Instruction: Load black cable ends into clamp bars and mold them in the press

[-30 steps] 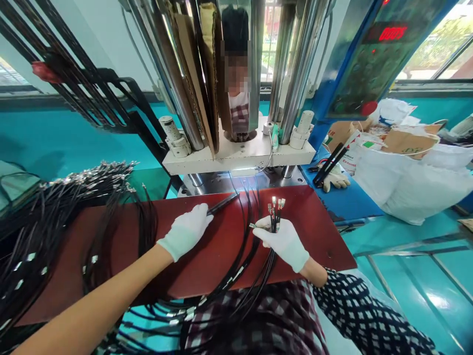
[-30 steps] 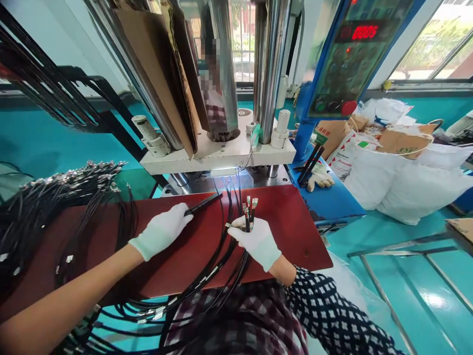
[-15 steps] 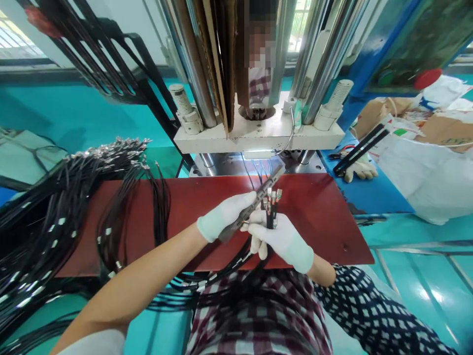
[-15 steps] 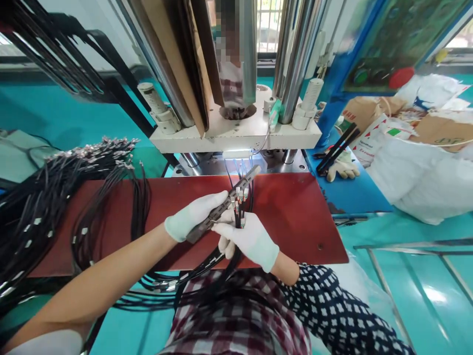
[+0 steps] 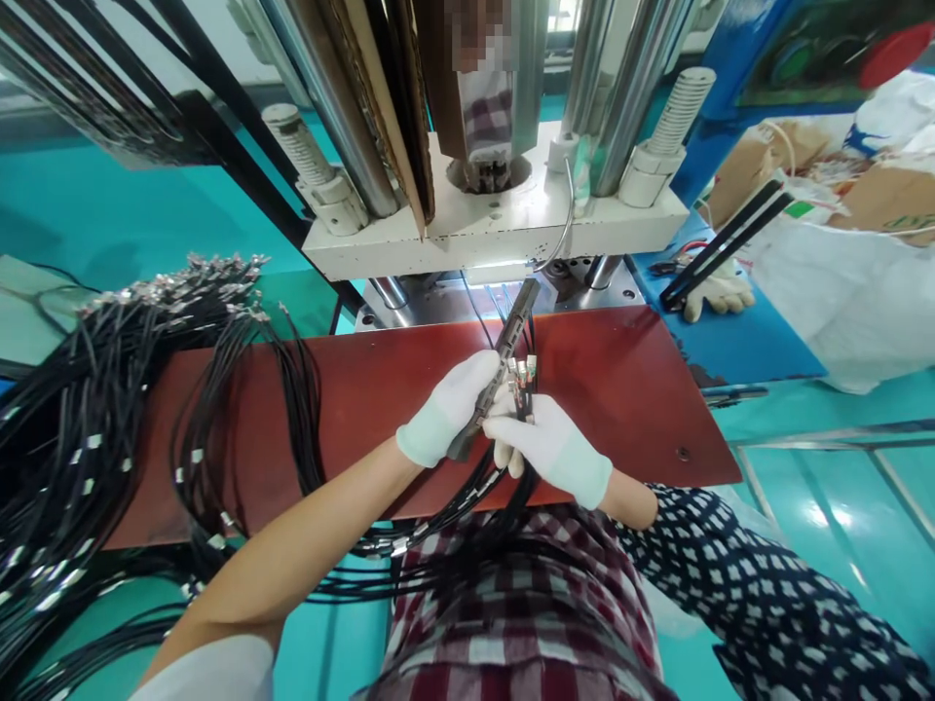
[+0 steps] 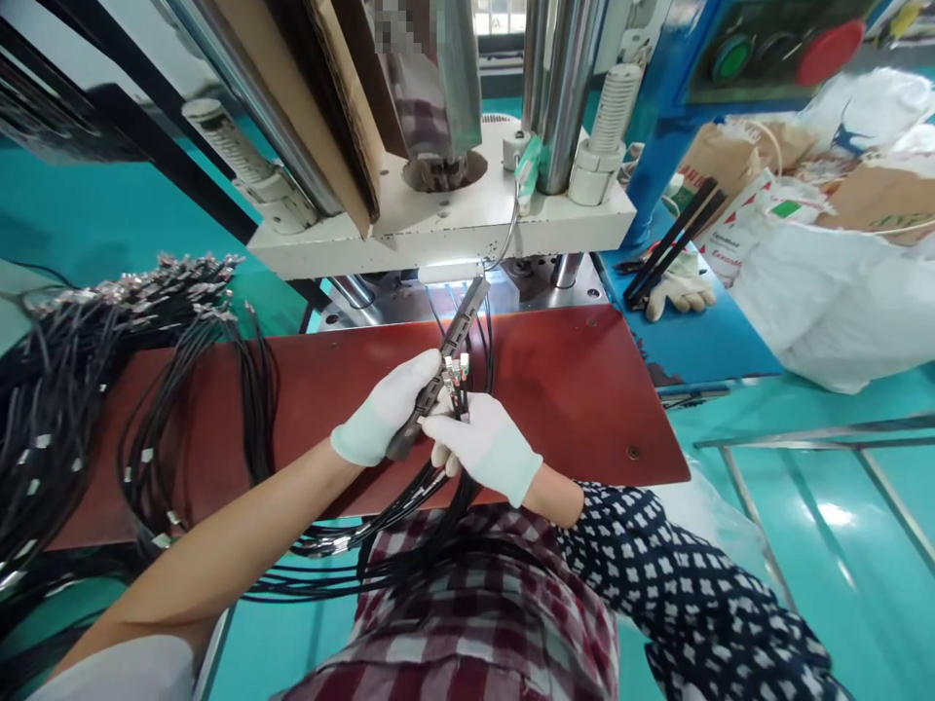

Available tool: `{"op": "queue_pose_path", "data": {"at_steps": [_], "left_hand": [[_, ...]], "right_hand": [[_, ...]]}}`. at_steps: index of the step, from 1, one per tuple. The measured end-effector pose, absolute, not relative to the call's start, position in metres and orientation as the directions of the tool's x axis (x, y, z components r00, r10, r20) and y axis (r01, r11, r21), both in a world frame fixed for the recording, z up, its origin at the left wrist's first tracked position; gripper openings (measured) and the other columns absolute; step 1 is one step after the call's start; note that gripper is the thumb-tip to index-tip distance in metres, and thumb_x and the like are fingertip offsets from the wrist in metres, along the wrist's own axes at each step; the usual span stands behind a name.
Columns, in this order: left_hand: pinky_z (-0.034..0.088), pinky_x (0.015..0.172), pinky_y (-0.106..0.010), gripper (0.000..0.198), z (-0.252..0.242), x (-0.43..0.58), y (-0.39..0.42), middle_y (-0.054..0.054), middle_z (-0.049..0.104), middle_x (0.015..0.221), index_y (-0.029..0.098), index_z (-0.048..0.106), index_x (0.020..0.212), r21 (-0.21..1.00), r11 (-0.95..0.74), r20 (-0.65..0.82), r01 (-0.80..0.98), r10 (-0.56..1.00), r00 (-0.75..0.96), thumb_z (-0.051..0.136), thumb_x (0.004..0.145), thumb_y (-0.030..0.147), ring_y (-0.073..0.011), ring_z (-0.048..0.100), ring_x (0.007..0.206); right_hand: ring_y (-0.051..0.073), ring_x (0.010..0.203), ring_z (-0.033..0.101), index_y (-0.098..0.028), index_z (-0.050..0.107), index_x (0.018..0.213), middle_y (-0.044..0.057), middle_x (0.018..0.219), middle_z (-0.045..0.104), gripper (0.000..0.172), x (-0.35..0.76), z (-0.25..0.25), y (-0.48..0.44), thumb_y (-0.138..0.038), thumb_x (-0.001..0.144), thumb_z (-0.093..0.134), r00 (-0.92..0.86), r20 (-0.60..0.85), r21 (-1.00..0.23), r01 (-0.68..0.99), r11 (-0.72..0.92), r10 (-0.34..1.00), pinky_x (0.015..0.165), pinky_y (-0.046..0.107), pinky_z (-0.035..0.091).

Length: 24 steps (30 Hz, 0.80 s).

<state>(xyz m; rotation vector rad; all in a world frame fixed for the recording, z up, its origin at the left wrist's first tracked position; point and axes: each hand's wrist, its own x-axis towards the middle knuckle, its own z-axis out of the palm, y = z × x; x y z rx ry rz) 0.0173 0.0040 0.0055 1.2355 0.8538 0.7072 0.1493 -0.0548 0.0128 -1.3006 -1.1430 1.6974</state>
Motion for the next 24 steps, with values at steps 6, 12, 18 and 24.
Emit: {"op": "queue_pose_path", "data": {"at_steps": [6,12,18,24], "left_hand": [[0.038,0.064,-0.025,0.027,0.002,0.017,-0.001,0.003,0.046,0.069,0.020,0.043,0.080,0.912,-0.159,0.008,0.377,0.928,0.372,0.043,0.098,0.040,-0.0114,0.043,0.063],[0.037,0.060,-0.025,0.034,0.013,0.013,0.003,0.002,0.047,0.068,0.019,0.043,0.078,0.969,-0.104,-0.022,0.224,0.866,0.499,0.043,0.098,0.046,-0.0112,0.044,0.062],[0.035,0.049,-0.021,0.038,0.013,0.006,0.006,0.004,0.044,0.063,0.019,0.042,0.077,0.995,0.097,-0.077,-0.002,0.801,0.593,0.042,0.099,0.049,-0.0075,0.040,0.052],[0.037,0.049,-0.021,0.039,0.009,0.000,0.010,0.004,0.045,0.064,0.018,0.044,0.080,0.998,0.059,-0.042,-0.009,0.797,0.603,0.041,0.098,0.052,-0.0075,0.042,0.052]], "right_hand": [[0.011,0.042,0.056,-0.018,0.053,0.073,-0.002,0.054,0.063,0.007,0.147,0.003,-0.054,-0.021,0.080,0.055,-0.208,-0.357,-0.933,0.030,-0.359,0.910,0.047,0.024,0.046],[0.018,0.067,0.065,-0.019,0.061,0.074,0.004,0.074,0.069,0.021,0.159,0.011,-0.055,-0.038,0.084,0.064,-0.209,-0.226,-0.968,0.159,-0.195,0.951,0.073,0.033,0.051],[0.014,0.068,0.054,-0.019,0.058,0.075,-0.001,0.071,0.059,0.025,0.162,0.008,-0.059,-0.041,0.081,0.069,-0.011,-0.140,-0.986,0.089,-0.138,0.990,0.069,0.029,0.045],[0.011,0.066,0.052,-0.018,0.061,0.085,0.000,0.079,0.064,0.016,0.155,-0.005,-0.056,-0.033,0.084,0.066,-0.002,-0.082,-0.990,-0.111,-0.082,0.997,0.065,0.027,0.044]]}}
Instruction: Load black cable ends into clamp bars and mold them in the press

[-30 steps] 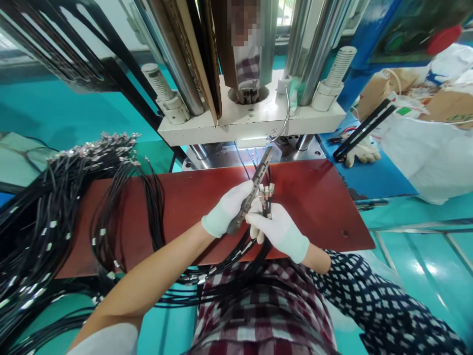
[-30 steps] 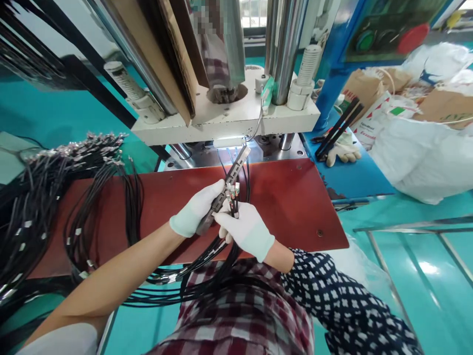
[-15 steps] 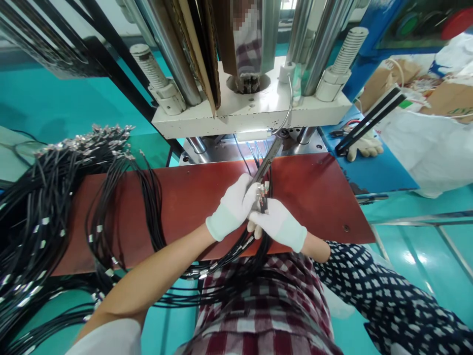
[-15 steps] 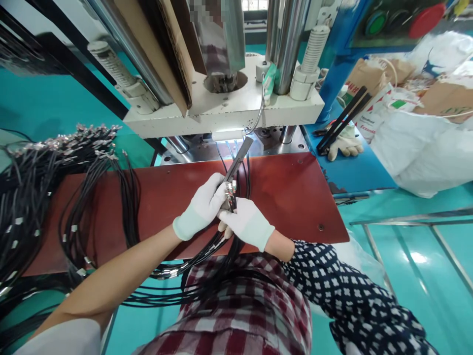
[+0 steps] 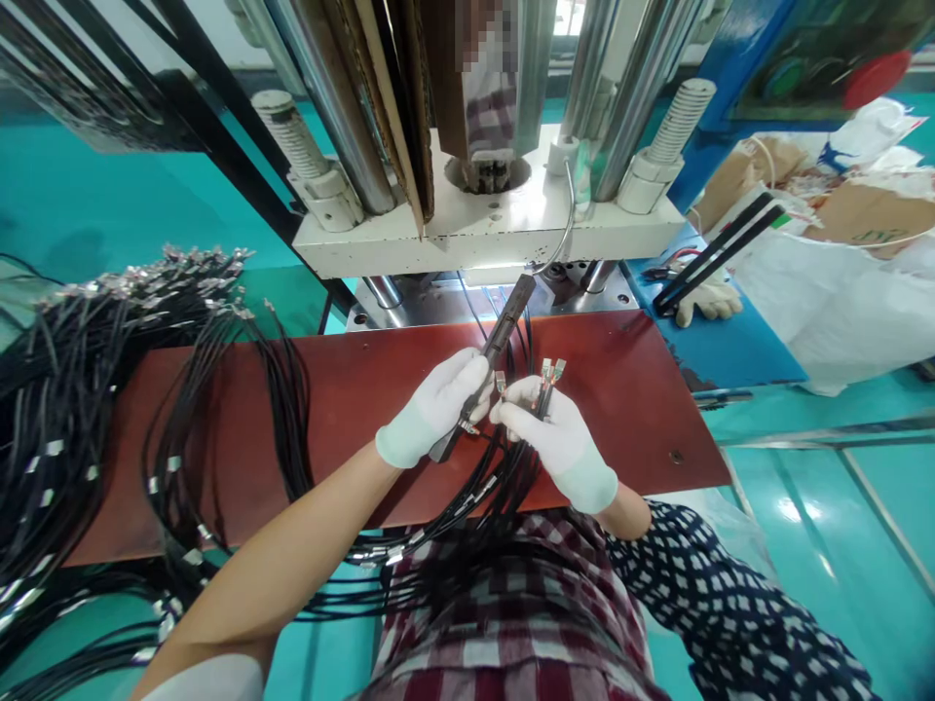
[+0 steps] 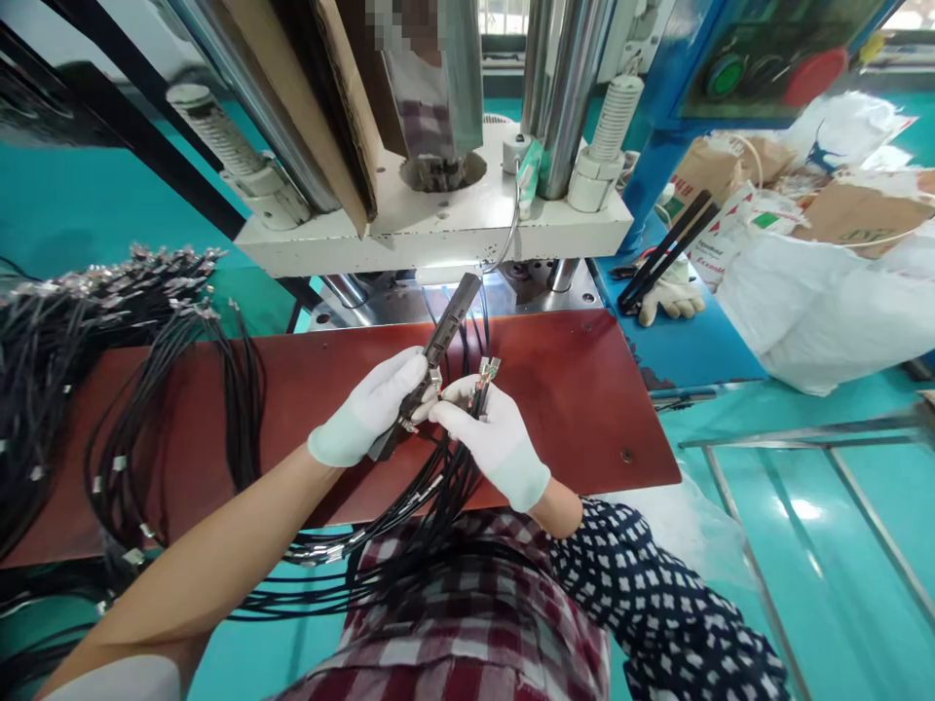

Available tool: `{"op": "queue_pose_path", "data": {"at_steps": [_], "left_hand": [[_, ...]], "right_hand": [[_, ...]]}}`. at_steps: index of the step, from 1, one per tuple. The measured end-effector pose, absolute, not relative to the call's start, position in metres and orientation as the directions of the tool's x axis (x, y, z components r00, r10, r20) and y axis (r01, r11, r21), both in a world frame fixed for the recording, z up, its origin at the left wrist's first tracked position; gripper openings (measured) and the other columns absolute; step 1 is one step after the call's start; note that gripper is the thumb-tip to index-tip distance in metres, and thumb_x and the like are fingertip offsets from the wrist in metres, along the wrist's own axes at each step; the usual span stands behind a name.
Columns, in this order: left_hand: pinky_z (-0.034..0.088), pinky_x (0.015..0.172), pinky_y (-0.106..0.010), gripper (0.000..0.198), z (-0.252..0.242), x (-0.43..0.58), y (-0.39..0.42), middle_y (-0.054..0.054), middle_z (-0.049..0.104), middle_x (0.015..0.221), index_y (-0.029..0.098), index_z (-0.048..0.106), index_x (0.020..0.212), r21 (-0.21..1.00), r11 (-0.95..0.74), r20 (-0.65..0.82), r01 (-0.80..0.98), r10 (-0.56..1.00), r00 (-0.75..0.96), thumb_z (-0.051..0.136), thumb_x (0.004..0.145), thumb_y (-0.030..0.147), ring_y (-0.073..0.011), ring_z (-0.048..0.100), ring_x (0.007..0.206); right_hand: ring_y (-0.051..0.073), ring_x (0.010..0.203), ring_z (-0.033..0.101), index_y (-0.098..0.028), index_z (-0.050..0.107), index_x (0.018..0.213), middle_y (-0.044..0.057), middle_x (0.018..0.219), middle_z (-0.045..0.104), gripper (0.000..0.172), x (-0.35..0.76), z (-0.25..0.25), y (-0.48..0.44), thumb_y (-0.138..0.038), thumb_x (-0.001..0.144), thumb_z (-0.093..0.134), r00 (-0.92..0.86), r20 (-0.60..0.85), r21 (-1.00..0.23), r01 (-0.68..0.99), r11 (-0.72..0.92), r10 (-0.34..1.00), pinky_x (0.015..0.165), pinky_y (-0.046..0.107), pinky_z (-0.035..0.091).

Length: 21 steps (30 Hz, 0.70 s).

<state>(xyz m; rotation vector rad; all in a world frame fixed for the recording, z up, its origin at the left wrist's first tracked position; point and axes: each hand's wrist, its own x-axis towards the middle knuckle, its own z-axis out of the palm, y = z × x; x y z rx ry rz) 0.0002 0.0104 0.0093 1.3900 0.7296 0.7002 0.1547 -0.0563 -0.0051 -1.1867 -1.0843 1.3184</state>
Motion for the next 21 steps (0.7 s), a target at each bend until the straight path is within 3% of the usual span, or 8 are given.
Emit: {"op": "queue_pose_path", "data": {"at_steps": [4,6,11,16,21], "left_hand": [[0.034,0.047,-0.021,0.038,0.008,-0.003,0.014,0.003,0.045,0.066,0.018,0.043,0.080,0.999,0.046,-0.027,-0.016,0.799,0.601,0.042,0.099,0.051,-0.0073,0.042,0.052],[0.033,0.045,-0.021,0.037,0.007,-0.003,0.016,0.003,0.045,0.069,0.017,0.043,0.080,0.996,0.077,-0.034,-0.044,0.793,0.609,0.044,0.098,0.050,-0.0065,0.042,0.051],[0.034,0.046,-0.022,0.041,0.001,-0.004,0.017,0.004,0.045,0.062,0.016,0.047,0.079,0.964,0.226,-0.067,-0.140,0.716,0.695,0.039,0.099,0.052,-0.0069,0.040,0.048],[0.036,0.048,-0.023,0.042,-0.001,-0.005,0.015,0.003,0.048,0.059,0.016,0.049,0.081,0.987,0.144,-0.062,-0.071,0.752,0.656,0.040,0.099,0.053,-0.0089,0.044,0.050],[0.037,0.052,-0.024,0.039,0.006,-0.003,0.009,0.002,0.047,0.067,0.018,0.046,0.082,0.996,0.047,-0.080,0.070,0.796,0.600,0.040,0.098,0.053,-0.0099,0.044,0.056]], "right_hand": [[0.011,0.057,0.049,-0.018,0.063,0.100,-0.002,0.065,0.060,0.022,0.155,-0.003,-0.056,-0.037,0.087,0.062,-0.024,-0.101,-0.954,-0.280,-0.103,0.995,0.059,0.026,0.041],[0.011,0.053,0.047,-0.017,0.066,0.093,-0.005,0.053,0.052,0.026,0.157,0.000,-0.055,-0.042,0.090,0.060,0.002,-0.122,-0.957,-0.264,-0.117,0.993,0.059,0.027,0.041],[0.010,0.054,0.047,-0.016,0.069,0.074,-0.003,0.052,0.055,0.026,0.164,0.013,-0.044,-0.037,0.088,0.063,-0.164,-0.197,-0.980,0.050,-0.192,0.967,0.060,0.027,0.039],[0.011,0.061,0.052,-0.016,0.062,0.059,-0.002,0.058,0.058,0.033,0.159,0.021,-0.036,-0.031,0.089,0.060,-0.285,-0.171,-0.963,0.251,-0.098,0.943,0.066,0.026,0.041],[0.011,0.059,0.052,-0.017,0.055,0.058,-0.003,0.057,0.058,0.033,0.150,0.022,-0.039,-0.028,0.089,0.058,-0.251,-0.204,-0.935,0.336,-0.113,0.946,0.065,0.026,0.041]]}}
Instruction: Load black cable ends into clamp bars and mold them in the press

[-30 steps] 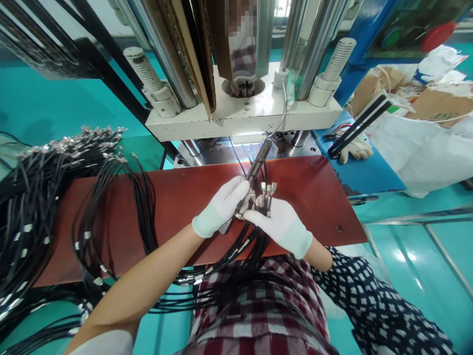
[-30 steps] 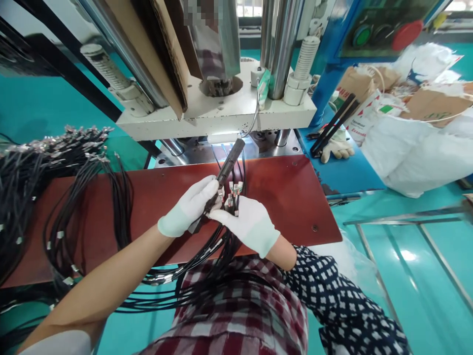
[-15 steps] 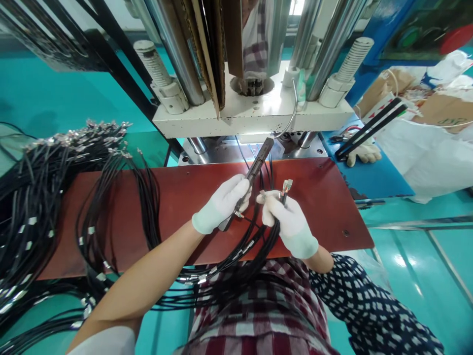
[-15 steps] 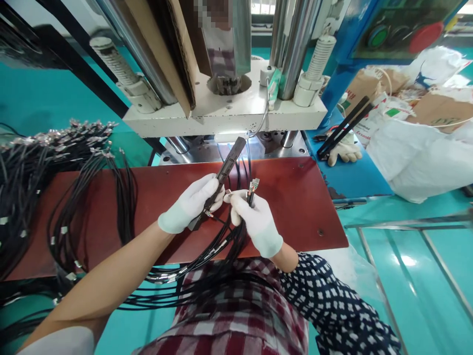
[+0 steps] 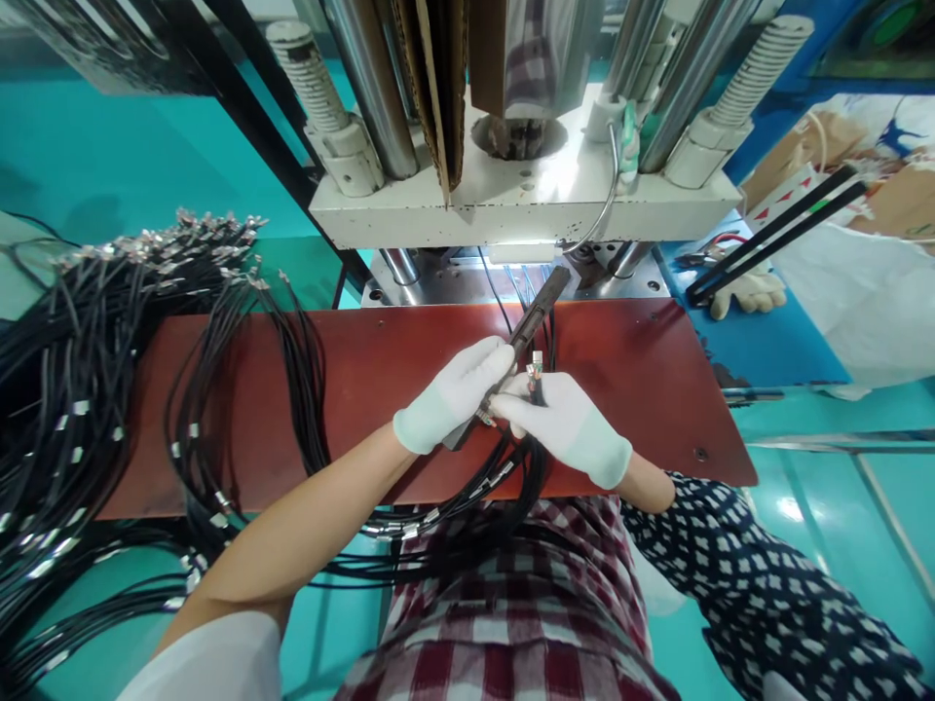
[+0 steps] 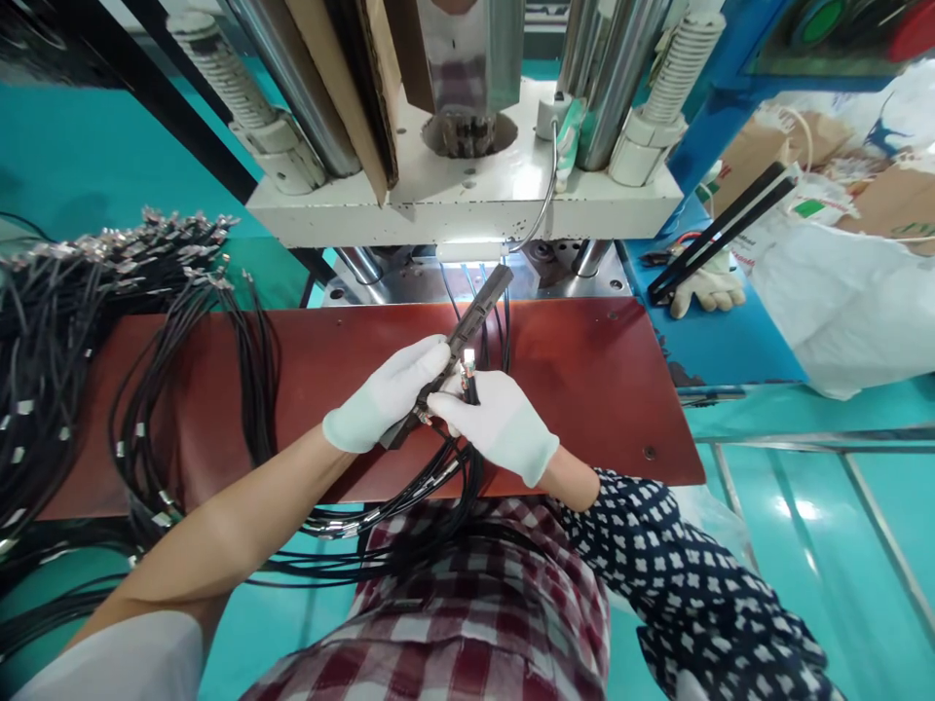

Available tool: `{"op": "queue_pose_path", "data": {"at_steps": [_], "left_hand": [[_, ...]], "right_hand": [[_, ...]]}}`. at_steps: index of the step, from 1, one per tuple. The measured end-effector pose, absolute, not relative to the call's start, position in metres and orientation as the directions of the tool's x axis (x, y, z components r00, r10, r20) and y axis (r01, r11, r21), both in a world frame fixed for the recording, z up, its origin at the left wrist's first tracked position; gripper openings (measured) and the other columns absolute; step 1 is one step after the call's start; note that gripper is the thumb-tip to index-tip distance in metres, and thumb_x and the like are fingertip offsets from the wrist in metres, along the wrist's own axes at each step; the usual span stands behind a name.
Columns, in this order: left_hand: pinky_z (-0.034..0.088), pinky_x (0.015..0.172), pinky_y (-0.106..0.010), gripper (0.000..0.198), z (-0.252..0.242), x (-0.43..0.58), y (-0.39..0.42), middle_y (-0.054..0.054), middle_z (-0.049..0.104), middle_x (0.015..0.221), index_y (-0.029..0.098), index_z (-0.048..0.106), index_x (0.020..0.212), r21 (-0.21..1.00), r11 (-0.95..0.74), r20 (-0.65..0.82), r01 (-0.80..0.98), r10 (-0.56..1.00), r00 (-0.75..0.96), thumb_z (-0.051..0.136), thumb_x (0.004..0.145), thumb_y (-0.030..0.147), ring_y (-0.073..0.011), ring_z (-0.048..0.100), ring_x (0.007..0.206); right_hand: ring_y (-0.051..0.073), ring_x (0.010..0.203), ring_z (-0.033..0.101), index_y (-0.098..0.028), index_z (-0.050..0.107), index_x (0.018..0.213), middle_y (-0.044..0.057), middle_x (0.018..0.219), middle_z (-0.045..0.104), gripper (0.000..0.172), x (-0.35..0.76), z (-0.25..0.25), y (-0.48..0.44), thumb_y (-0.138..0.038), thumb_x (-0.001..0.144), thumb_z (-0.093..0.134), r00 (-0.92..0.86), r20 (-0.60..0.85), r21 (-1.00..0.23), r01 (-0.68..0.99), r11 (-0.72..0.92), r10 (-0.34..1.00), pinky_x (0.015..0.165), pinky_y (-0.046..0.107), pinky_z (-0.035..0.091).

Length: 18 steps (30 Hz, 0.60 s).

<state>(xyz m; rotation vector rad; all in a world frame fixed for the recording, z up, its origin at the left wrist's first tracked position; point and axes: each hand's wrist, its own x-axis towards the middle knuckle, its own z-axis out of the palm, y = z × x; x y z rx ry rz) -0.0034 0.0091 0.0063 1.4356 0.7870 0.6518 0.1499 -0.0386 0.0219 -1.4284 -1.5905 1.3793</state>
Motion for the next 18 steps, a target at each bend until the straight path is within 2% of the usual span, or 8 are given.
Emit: {"op": "queue_pose_path", "data": {"at_steps": [4,6,9,12,15,18], "left_hand": [[0.040,0.062,-0.027,0.035,0.008,-0.001,0.004,0.001,0.048,0.072,0.020,0.042,0.078,0.915,-0.202,0.022,0.350,0.890,0.455,0.043,0.098,0.049,-0.0122,0.044,0.065],[0.040,0.064,-0.027,0.033,0.007,-0.001,0.003,0.001,0.049,0.072,0.020,0.042,0.079,0.877,-0.265,0.057,0.401,0.886,0.460,0.044,0.097,0.047,-0.0127,0.045,0.066],[0.040,0.056,-0.026,0.038,0.008,-0.002,0.004,0.002,0.047,0.067,0.020,0.040,0.077,0.950,-0.130,-0.033,0.284,0.863,0.504,0.041,0.098,0.051,-0.0110,0.044,0.058],[0.039,0.047,-0.023,0.041,0.008,-0.005,0.008,0.003,0.046,0.064,0.020,0.040,0.077,0.988,0.066,-0.131,0.140,0.838,0.529,0.041,0.097,0.056,-0.0095,0.044,0.052],[0.040,0.045,-0.021,0.040,0.007,-0.007,0.013,0.003,0.047,0.067,0.019,0.043,0.079,0.993,0.104,-0.115,0.051,0.820,0.561,0.043,0.096,0.055,-0.0088,0.045,0.053],[0.040,0.046,-0.020,0.040,0.006,-0.008,0.015,0.003,0.046,0.067,0.018,0.045,0.080,0.994,0.107,-0.100,0.022,0.803,0.588,0.043,0.097,0.054,-0.0081,0.044,0.054]], "right_hand": [[0.011,0.057,0.053,-0.018,0.054,0.061,-0.002,0.058,0.059,0.027,0.146,0.014,-0.038,-0.025,0.086,0.059,-0.182,-0.199,-0.923,0.366,-0.121,0.963,0.062,0.026,0.041],[0.013,0.060,0.055,-0.018,0.057,0.063,-0.001,0.062,0.061,0.024,0.149,0.011,-0.037,-0.024,0.085,0.059,-0.211,-0.203,-0.931,0.345,-0.122,0.956,0.063,0.027,0.042],[0.014,0.072,0.059,-0.017,0.064,0.074,0.001,0.077,0.066,0.017,0.159,0.010,-0.038,-0.030,0.084,0.064,-0.269,-0.175,-0.956,0.277,-0.098,0.947,0.072,0.027,0.045],[0.014,0.075,0.058,-0.017,0.065,0.084,0.000,0.083,0.064,0.021,0.173,0.010,-0.045,-0.036,0.078,0.072,-0.220,-0.221,-0.959,0.227,-0.171,0.950,0.072,0.027,0.046],[0.014,0.079,0.059,-0.016,0.065,0.088,0.000,0.087,0.066,0.021,0.185,0.009,-0.053,-0.033,0.078,0.072,-0.188,-0.275,-0.955,0.171,-0.244,0.943,0.075,0.027,0.047],[0.015,0.088,0.061,-0.017,0.069,0.098,0.002,0.096,0.069,0.020,0.190,0.008,-0.059,-0.031,0.083,0.067,-0.221,-0.257,-0.963,0.140,-0.231,0.941,0.084,0.028,0.046]]}}
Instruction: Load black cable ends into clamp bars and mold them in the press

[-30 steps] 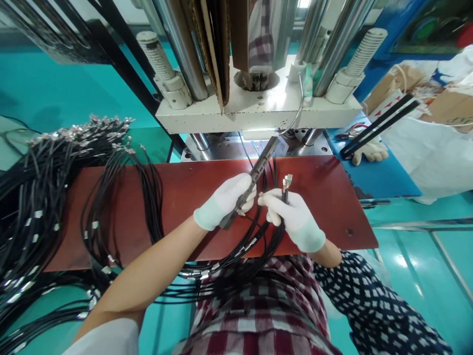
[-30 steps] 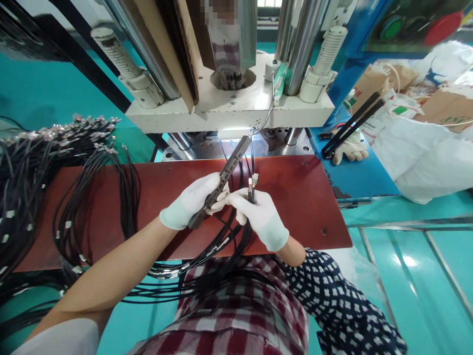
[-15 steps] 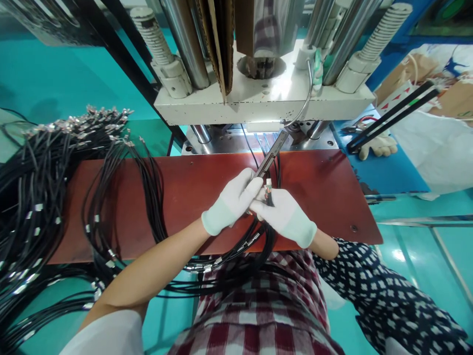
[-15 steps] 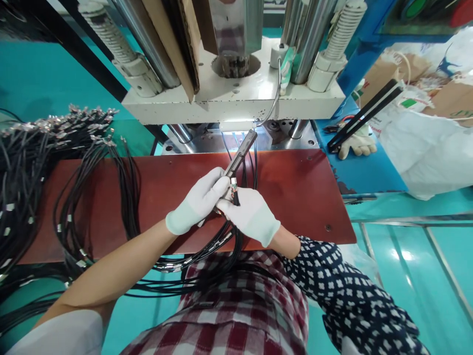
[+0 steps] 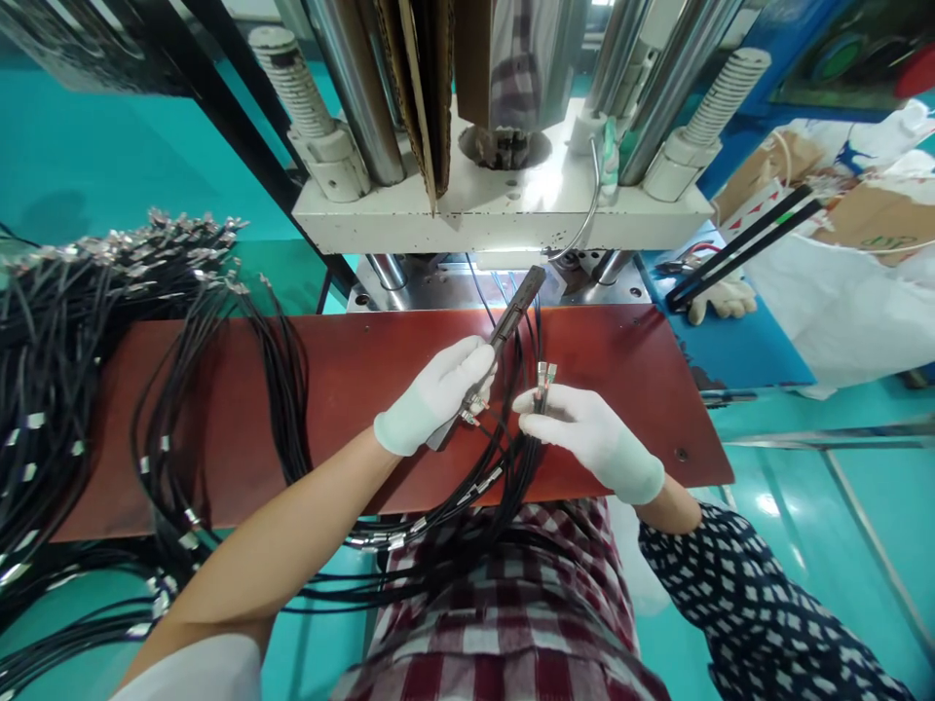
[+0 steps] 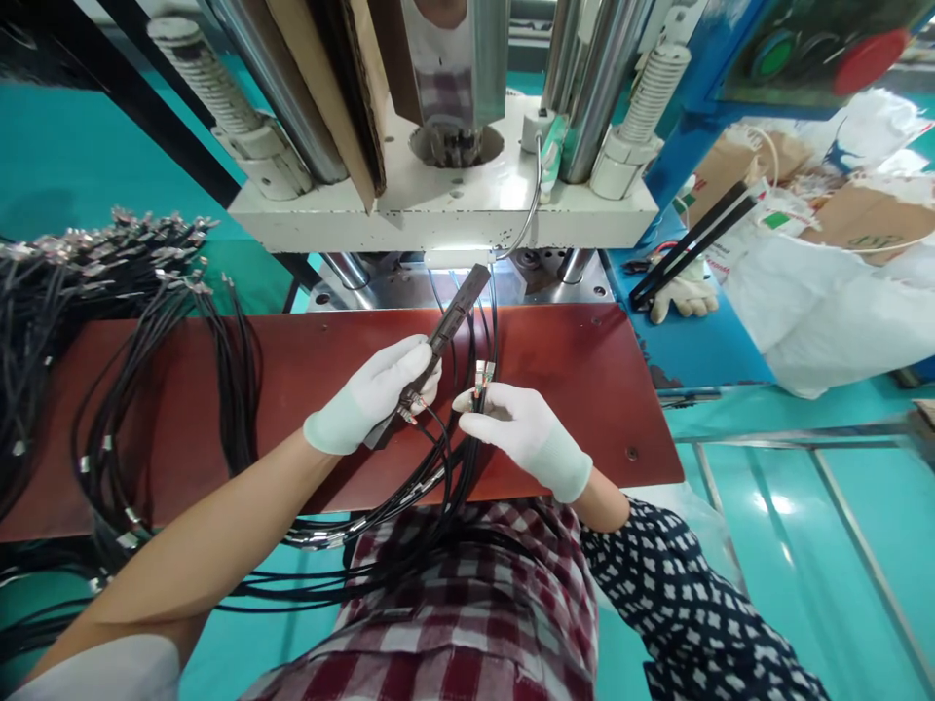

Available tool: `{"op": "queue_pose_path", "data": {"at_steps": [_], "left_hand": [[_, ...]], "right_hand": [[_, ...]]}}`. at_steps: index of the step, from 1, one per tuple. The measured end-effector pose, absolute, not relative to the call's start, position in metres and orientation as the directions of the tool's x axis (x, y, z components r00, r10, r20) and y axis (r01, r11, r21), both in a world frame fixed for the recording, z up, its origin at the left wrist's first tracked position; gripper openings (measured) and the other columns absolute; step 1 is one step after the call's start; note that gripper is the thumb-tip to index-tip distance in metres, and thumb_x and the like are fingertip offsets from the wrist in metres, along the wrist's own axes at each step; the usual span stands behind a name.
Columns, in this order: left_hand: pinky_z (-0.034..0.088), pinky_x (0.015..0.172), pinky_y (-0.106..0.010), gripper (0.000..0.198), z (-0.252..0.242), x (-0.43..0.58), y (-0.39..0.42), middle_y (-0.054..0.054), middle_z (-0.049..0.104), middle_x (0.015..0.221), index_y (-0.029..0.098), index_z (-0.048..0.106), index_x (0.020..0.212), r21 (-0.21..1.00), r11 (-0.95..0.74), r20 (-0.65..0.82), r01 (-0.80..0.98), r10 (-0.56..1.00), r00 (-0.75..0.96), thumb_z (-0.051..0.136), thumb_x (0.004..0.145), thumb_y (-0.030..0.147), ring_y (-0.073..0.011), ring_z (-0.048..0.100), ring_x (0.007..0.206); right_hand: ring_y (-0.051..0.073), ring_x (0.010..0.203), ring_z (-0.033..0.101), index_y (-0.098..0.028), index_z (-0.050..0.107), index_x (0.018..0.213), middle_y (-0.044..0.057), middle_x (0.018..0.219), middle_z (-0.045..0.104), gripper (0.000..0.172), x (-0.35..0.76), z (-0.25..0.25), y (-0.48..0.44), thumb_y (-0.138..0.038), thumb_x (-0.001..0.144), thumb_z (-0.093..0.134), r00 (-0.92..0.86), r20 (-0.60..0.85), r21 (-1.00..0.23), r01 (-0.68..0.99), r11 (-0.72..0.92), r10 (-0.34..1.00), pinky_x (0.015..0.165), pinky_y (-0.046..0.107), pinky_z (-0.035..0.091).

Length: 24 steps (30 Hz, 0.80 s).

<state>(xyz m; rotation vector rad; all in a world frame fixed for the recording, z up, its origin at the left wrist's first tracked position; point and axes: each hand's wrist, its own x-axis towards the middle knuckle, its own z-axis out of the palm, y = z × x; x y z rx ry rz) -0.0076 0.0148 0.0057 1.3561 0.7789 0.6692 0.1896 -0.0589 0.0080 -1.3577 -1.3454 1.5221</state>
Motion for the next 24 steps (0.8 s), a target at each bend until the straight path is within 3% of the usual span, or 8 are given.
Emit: {"op": "queue_pose_path", "data": {"at_steps": [4,8,10,13,15,17,24], "left_hand": [[0.040,0.046,-0.019,0.040,0.004,-0.008,0.014,0.002,0.047,0.069,0.017,0.045,0.081,0.993,0.120,-0.100,0.011,0.774,0.625,0.043,0.097,0.054,-0.0075,0.044,0.054],[0.039,0.045,-0.019,0.040,0.002,-0.008,0.014,0.002,0.046,0.070,0.017,0.045,0.082,0.989,0.146,-0.105,-0.008,0.745,0.659,0.046,0.095,0.055,-0.0077,0.044,0.054],[0.037,0.045,-0.019,0.041,0.001,-0.008,0.013,0.003,0.047,0.067,0.017,0.046,0.080,0.991,0.134,-0.091,-0.011,0.725,0.683,0.045,0.096,0.055,-0.0075,0.043,0.053],[0.036,0.046,-0.020,0.042,0.000,-0.007,0.012,0.002,0.049,0.064,0.017,0.047,0.079,0.994,0.111,-0.074,-0.007,0.705,0.706,0.043,0.097,0.054,-0.0076,0.043,0.052],[0.038,0.049,-0.021,0.042,0.000,-0.007,0.012,0.001,0.051,0.067,0.016,0.047,0.078,0.996,0.090,-0.063,0.000,0.706,0.705,0.043,0.097,0.053,-0.0081,0.045,0.055],[0.040,0.053,-0.021,0.041,0.001,-0.008,0.011,0.001,0.051,0.070,0.016,0.047,0.078,0.998,0.065,-0.050,0.005,0.713,0.699,0.043,0.098,0.052,-0.0085,0.045,0.058],[0.037,0.055,-0.024,0.038,0.006,-0.005,0.005,0.003,0.045,0.070,0.018,0.044,0.081,0.984,-0.049,-0.073,0.169,0.761,0.645,0.040,0.098,0.052,-0.0098,0.042,0.060]], "right_hand": [[0.013,0.079,0.061,-0.020,0.066,0.111,0.001,0.084,0.069,0.031,0.185,0.004,-0.061,-0.028,0.081,0.069,-0.234,-0.348,-0.929,-0.044,-0.367,0.908,0.078,0.027,0.045],[0.010,0.060,0.053,-0.017,0.061,0.084,-0.001,0.068,0.063,0.026,0.175,-0.001,-0.059,-0.033,0.070,0.076,-0.190,-0.453,-0.791,-0.365,-0.491,0.871,0.057,0.024,0.037],[0.010,0.059,0.052,-0.016,0.063,0.081,0.000,0.067,0.062,0.026,0.170,0.000,-0.059,-0.036,0.071,0.076,-0.129,-0.408,-0.848,-0.313,-0.428,0.904,0.055,0.024,0.035],[0.013,0.065,0.055,-0.016,0.069,0.088,0.001,0.070,0.065,0.023,0.163,0.006,-0.061,-0.037,0.079,0.070,-0.038,-0.242,-0.970,-0.009,-0.243,0.970,0.061,0.026,0.041],[0.014,0.065,0.055,-0.017,0.069,0.083,0.001,0.069,0.064,0.022,0.159,0.008,-0.061,-0.038,0.085,0.064,-0.031,-0.156,-0.964,0.224,-0.145,0.987,0.064,0.027,0.042],[0.013,0.063,0.055,-0.017,0.065,0.075,0.000,0.067,0.063,0.026,0.157,0.008,-0.060,-0.038,0.088,0.059,-0.051,-0.131,-0.931,0.350,-0.105,0.990,0.063,0.027,0.042],[0.011,0.060,0.049,-0.016,0.056,0.065,-0.003,0.062,0.056,0.029,0.156,0.003,-0.050,-0.034,0.089,0.057,-0.150,-0.163,-0.970,0.205,-0.131,0.975,0.060,0.024,0.040]]}}
